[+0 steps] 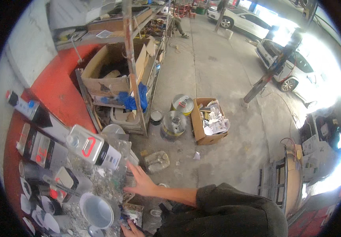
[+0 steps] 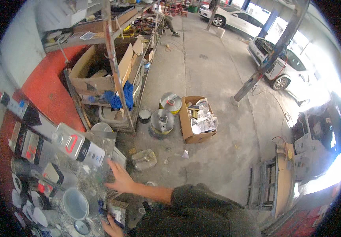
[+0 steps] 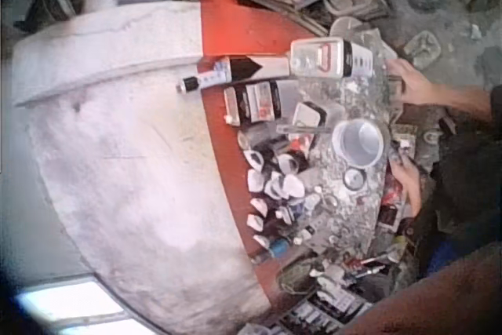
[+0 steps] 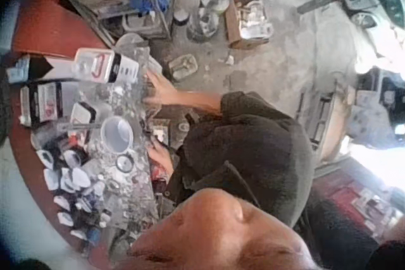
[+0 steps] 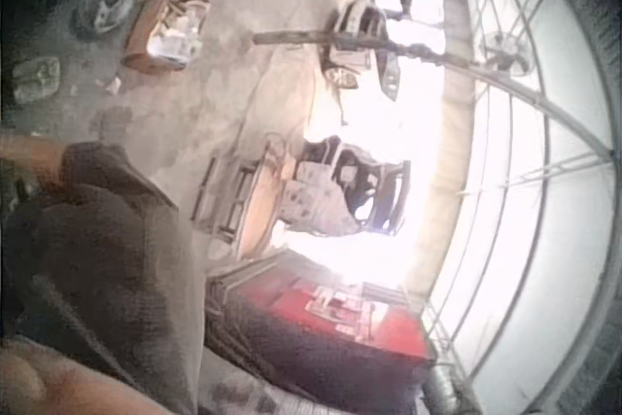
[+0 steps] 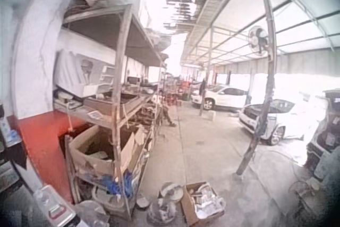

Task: The person uses a spray gun to apply paint to a car's hood and side panels. They move around the vehicle to cover different areas, briefly stop to refill the spray gun from a paint can, and then continue spraying.

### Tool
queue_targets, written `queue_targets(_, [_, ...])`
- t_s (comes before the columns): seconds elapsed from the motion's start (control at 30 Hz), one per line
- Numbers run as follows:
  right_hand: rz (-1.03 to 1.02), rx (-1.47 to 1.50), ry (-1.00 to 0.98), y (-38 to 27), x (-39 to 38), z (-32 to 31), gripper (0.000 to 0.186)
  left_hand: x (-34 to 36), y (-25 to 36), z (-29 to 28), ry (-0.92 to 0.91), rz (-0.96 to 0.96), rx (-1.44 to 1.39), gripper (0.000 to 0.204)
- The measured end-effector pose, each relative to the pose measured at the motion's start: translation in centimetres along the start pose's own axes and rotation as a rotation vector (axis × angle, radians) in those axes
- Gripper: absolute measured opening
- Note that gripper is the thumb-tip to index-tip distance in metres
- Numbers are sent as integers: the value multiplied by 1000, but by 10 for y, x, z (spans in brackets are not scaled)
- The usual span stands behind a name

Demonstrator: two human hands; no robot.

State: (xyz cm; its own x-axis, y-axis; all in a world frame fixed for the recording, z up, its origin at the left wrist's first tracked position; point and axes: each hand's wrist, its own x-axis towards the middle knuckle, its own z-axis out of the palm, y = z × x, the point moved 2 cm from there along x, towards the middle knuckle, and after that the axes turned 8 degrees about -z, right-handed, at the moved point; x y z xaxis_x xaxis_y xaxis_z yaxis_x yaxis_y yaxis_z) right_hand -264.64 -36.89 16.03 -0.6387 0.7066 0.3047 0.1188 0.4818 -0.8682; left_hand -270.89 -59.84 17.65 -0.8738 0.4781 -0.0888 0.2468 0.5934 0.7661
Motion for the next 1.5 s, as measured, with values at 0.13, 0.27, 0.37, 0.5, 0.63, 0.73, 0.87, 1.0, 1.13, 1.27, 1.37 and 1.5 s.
queue_targets(0.13, [67, -98, 60, 18, 78, 14, 125, -9, -8, -9, -115, -342, -79, 34])
queue_targets(0.27, [46, -83, 117, 13, 114, 45, 128, -36, -25, -3, 56, -381, -121, 38])
queue_targets(0.37, [-9, -20, 302, 26, 126, 62, 124, -37, 11, -11, -11, -399, -101, 29])
queue_targets(0.5, [-48, 13, 359, 23, 125, 74, 121, -60, 10, -19, 182, -475, -114, 26])
queue_targets(0.63, [-65, 12, 339, 31, 131, 61, 113, -75, 1, -26, 27, -608, -207, 40])
queue_targets(0.73, [-187, 170, 310, 33, 153, 37, 108, -82, -4, -25, 70, -618, -248, 34])
queue_targets(0.87, [-320, 231, 149, 29, 172, 4, 111, -84, -29, -21, 105, -516, -322, 30])
queue_targets(1.0, [-353, 280, -57, -5, 168, -32, 116, -82, -52, -10, 203, -453, -334, 32])
queue_targets(1.13, [-302, 270, -273, -55, 151, -70, 120, -70, -58, -7, 195, -394, -344, 33])
queue_targets(1.27, [-289, 235, -405, -81, 137, -93, 124, -59, -63, 2, 232, -320, -378, 35])
queue_targets(1.37, [-271, 169, -525, -94, 130, -106, 123, -53, -66, 9, 237, -278, -402, 38])
queue_targets(1.5, [-445, -12, -658, -106, 125, -122, 118, -49, -71, 20, 163, -340, -428, 41])
